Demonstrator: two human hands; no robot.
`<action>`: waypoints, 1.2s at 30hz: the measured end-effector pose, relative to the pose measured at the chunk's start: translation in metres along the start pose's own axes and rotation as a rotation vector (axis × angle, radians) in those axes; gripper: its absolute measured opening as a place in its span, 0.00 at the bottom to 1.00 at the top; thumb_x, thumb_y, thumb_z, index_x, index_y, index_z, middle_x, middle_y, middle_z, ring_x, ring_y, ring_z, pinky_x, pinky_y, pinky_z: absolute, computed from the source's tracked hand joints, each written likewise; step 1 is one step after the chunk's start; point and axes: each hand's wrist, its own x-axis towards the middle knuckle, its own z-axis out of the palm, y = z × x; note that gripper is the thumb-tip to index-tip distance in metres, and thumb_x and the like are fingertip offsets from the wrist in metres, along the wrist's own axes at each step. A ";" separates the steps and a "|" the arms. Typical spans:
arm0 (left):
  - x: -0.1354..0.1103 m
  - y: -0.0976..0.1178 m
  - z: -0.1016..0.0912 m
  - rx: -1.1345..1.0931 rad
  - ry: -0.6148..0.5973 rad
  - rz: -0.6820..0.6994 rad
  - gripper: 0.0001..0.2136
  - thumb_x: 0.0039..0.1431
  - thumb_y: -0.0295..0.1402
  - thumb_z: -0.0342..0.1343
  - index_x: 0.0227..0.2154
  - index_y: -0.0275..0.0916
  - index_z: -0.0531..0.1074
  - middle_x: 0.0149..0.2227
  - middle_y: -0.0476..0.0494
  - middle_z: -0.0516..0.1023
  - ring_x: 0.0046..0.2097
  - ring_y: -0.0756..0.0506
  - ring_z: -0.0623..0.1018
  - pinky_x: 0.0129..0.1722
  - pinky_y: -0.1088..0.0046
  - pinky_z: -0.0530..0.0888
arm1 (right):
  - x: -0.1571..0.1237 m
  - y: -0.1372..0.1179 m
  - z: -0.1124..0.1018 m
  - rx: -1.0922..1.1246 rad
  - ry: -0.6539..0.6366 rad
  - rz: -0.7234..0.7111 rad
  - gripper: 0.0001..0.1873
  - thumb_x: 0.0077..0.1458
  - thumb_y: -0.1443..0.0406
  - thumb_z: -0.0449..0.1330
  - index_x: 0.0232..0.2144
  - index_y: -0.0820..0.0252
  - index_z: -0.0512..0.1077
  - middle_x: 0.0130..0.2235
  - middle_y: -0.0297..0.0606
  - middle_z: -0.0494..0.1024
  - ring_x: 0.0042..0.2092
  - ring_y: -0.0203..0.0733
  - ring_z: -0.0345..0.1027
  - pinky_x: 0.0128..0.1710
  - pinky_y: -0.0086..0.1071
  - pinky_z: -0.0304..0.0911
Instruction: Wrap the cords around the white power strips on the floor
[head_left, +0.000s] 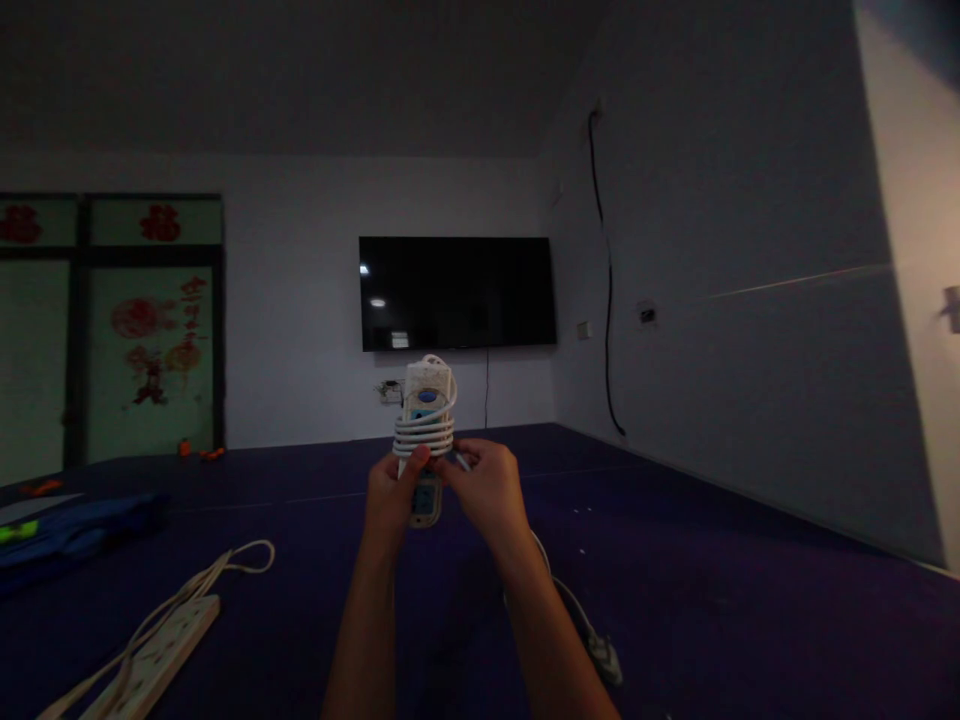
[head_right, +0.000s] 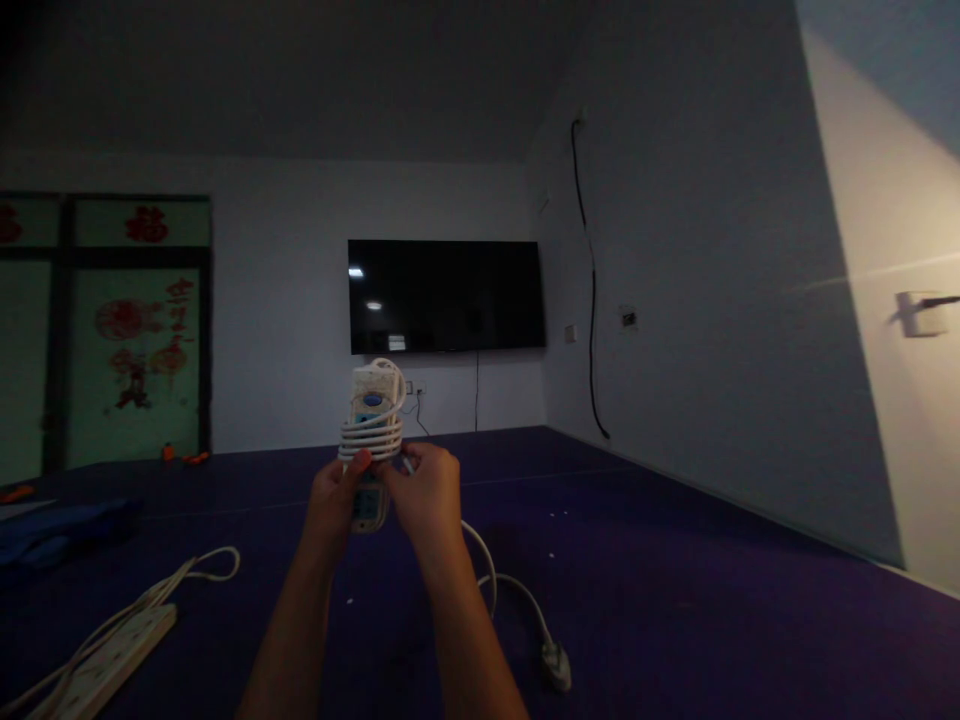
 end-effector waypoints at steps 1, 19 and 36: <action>0.000 0.000 0.001 0.007 0.005 0.006 0.21 0.33 0.50 0.65 0.20 0.35 0.71 0.17 0.52 0.72 0.19 0.52 0.70 0.21 0.78 0.66 | 0.000 0.000 0.000 -0.018 0.000 -0.003 0.11 0.41 0.61 0.60 0.23 0.64 0.77 0.20 0.31 0.70 0.23 0.33 0.59 0.21 0.24 0.51; 0.000 -0.002 0.010 -0.034 0.034 0.060 0.25 0.37 0.49 0.63 0.34 0.34 0.74 0.32 0.43 0.80 0.31 0.46 0.78 0.27 0.76 0.70 | -0.004 -0.010 -0.002 -0.066 0.161 -0.055 0.21 0.40 0.63 0.62 0.40 0.62 0.76 0.18 0.28 0.67 0.21 0.32 0.59 0.21 0.24 0.54; 0.001 -0.001 0.008 0.355 0.205 0.332 0.20 0.43 0.45 0.60 0.35 0.33 0.74 0.33 0.41 0.79 0.35 0.43 0.77 0.34 0.71 0.71 | -0.004 -0.012 -0.007 -0.408 0.023 0.011 0.14 0.47 0.58 0.58 0.18 0.60 0.74 0.18 0.37 0.72 0.21 0.35 0.63 0.20 0.27 0.46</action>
